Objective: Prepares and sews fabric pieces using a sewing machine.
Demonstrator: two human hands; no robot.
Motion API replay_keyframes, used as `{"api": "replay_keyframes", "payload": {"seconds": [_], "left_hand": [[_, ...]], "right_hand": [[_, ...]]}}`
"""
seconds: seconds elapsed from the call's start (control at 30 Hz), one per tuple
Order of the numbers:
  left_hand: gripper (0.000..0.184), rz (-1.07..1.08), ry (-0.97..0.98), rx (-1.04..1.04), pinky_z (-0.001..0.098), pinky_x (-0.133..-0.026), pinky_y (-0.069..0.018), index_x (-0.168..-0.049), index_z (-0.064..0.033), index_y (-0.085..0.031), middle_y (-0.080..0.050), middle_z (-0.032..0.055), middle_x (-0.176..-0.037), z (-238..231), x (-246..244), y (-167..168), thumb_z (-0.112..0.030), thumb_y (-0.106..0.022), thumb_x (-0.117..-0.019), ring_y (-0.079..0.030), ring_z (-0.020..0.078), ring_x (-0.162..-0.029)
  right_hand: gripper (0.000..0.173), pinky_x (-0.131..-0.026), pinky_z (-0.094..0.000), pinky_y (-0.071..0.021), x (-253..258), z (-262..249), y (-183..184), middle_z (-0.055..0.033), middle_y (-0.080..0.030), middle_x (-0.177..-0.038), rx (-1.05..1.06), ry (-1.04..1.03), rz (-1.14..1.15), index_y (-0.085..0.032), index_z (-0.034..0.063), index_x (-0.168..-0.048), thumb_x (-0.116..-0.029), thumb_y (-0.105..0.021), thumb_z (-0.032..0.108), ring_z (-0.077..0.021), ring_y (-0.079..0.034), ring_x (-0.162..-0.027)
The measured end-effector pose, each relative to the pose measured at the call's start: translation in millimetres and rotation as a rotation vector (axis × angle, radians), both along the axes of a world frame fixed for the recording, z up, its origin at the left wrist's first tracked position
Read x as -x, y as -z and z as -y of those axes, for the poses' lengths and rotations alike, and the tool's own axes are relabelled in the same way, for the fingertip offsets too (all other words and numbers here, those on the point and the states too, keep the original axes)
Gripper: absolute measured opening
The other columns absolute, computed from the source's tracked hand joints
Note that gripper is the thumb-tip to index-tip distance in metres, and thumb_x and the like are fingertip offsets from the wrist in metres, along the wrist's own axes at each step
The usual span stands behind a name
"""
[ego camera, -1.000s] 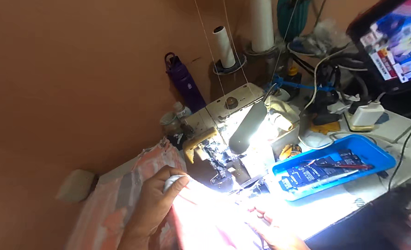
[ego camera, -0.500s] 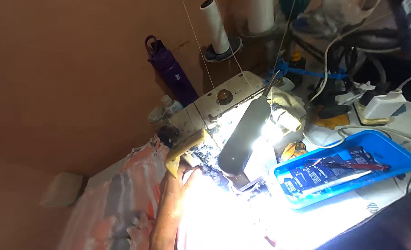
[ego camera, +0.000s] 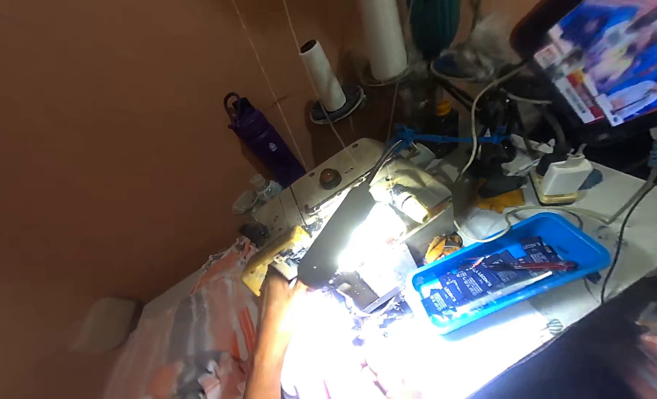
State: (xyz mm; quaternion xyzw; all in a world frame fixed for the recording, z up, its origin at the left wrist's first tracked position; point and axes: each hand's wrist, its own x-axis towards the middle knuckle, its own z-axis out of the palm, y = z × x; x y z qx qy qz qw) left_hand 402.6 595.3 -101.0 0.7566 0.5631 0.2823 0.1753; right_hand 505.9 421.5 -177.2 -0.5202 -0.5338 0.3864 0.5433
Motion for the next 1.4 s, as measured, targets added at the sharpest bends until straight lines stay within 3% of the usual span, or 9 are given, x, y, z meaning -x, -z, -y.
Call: {"api": "replay_keyframes", "payload": {"seconds": [0.13, 0.27, 0.4, 0.47, 0.6, 0.7, 0.83, 1.17, 1.4], "left_hand": [[0.030, -0.115, -0.065, -0.241, 0.0578, -0.093, -0.0481, -0.113, 0.0085, -0.066, -0.067, 0.0271, -0.109, 25, 5, 1, -0.015, -0.066, -0.0943, -0.064, 0.0394, -0.105], [0.029, -0.031, -0.002, -0.407, 0.0334, -0.091, -0.0485, -0.112, 0.0182, -0.062, -0.063, 0.0321, -0.110, 69, 12, -6, -0.001, -0.058, -0.0909, -0.060, 0.0268, -0.102], [0.019, 0.060, 0.207, -0.425, 0.0124, -0.075, -0.0499, -0.091, 0.0173, -0.066, -0.066, 0.0196, -0.087, 103, -7, -4, -0.002, -0.065, -0.0899, -0.061, 0.0017, -0.080], [0.016, 0.150, 0.395, -0.345, 0.0090, -0.081, -0.0511, -0.092, 0.0144, -0.070, -0.072, 0.0142, -0.088, 113, -34, 0, -0.001, -0.065, -0.0913, -0.064, -0.0056, -0.085], [0.012, 0.037, 0.600, -0.228, 0.0192, -0.072, -0.0556, -0.094, 0.0000, -0.075, -0.073, 0.0106, -0.085, 112, -98, 15, -0.009, -0.066, -0.0916, -0.069, 0.0092, -0.077], [0.015, -0.291, 0.622, -0.025, 0.0464, -0.074, -0.0583, -0.100, -0.0007, -0.075, -0.074, 0.0161, -0.090, 103, -146, 14, -0.012, -0.069, -0.0930, -0.073, 0.0300, -0.082], [0.029, -0.645, 0.596, 0.197, 0.0570, -0.087, -0.0525, -0.121, -0.0058, -0.072, -0.072, 0.0174, -0.113, 97, -175, 13, -0.022, -0.069, -0.0961, -0.070, 0.0375, -0.104], [0.019, -0.542, 0.576, -0.006, 0.0523, -0.068, -0.0524, -0.092, -0.0033, -0.073, -0.072, 0.0164, -0.086, 103, -181, 25, -0.022, -0.072, -0.0930, -0.071, 0.0363, -0.081], [0.015, -0.240, 0.566, -0.291, 0.0453, -0.075, -0.0582, -0.090, -0.0028, -0.078, -0.075, 0.0149, -0.094, 98, -150, 46, -0.007, -0.065, -0.0932, -0.074, 0.0306, -0.086]], "right_hand": [[0.020, -0.065, -0.0422, -0.0519, -11, 2, 6, -0.0167, -0.064, -0.075, -0.060, -0.057, -0.020, -0.066, -0.0083, -0.106, -0.0970, -0.051, 0.002, -0.0261, -0.063, -0.068], [0.017, -0.077, -0.0408, -0.0583, -52, 21, -12, -0.0179, -0.074, -0.089, -0.233, 0.041, 0.230, -0.074, -0.0048, -0.101, -0.0933, -0.060, 0.002, -0.0289, -0.074, -0.084], [0.012, -0.071, -0.0274, -0.0571, -139, 34, -31, -0.0065, -0.074, -0.084, -0.338, 0.315, 0.462, -0.074, 0.0061, -0.093, -0.0936, -0.062, 0.008, -0.0144, -0.071, -0.078], [0.012, -0.069, -0.0381, -0.0585, -181, 32, -41, -0.0063, -0.074, -0.084, -0.199, 0.434, 0.710, -0.076, 0.0079, -0.093, -0.0931, -0.065, 0.012, -0.0214, -0.072, -0.078], [0.018, -0.086, -0.0545, -0.0491, -231, 9, -65, -0.0153, -0.072, -0.100, 0.402, 0.137, 0.936, -0.076, 0.0039, -0.107, -0.0962, -0.072, 0.018, -0.0356, -0.066, -0.102], [0.021, -0.094, -0.0583, -0.0457, -233, -8, -64, -0.0208, -0.069, -0.108, 0.585, 0.013, 0.980, -0.073, 0.0001, -0.111, -0.0947, -0.072, 0.014, -0.0405, -0.062, -0.111], [0.015, -0.088, -0.0549, -0.0485, -233, -6, -58, -0.0187, -0.070, -0.101, 0.533, 0.057, 1.001, -0.074, 0.0019, -0.106, -0.0996, -0.063, 0.008, -0.0379, -0.066, -0.102], [0.010, -0.068, -0.0489, -0.0535, -232, 5, -39, -0.0160, -0.066, -0.084, -0.079, 0.491, 0.860, -0.069, -0.0016, -0.099, -0.0972, -0.060, 0.004, -0.0341, -0.068, -0.081], [0.026, -0.076, -0.0153, -0.0522, -212, 10, -29, -0.0024, -0.065, -0.091, -0.333, 0.634, 0.375, -0.063, -0.0008, -0.108, -0.1067, -0.041, 0.013, 0.0002, -0.063, -0.084]]}}
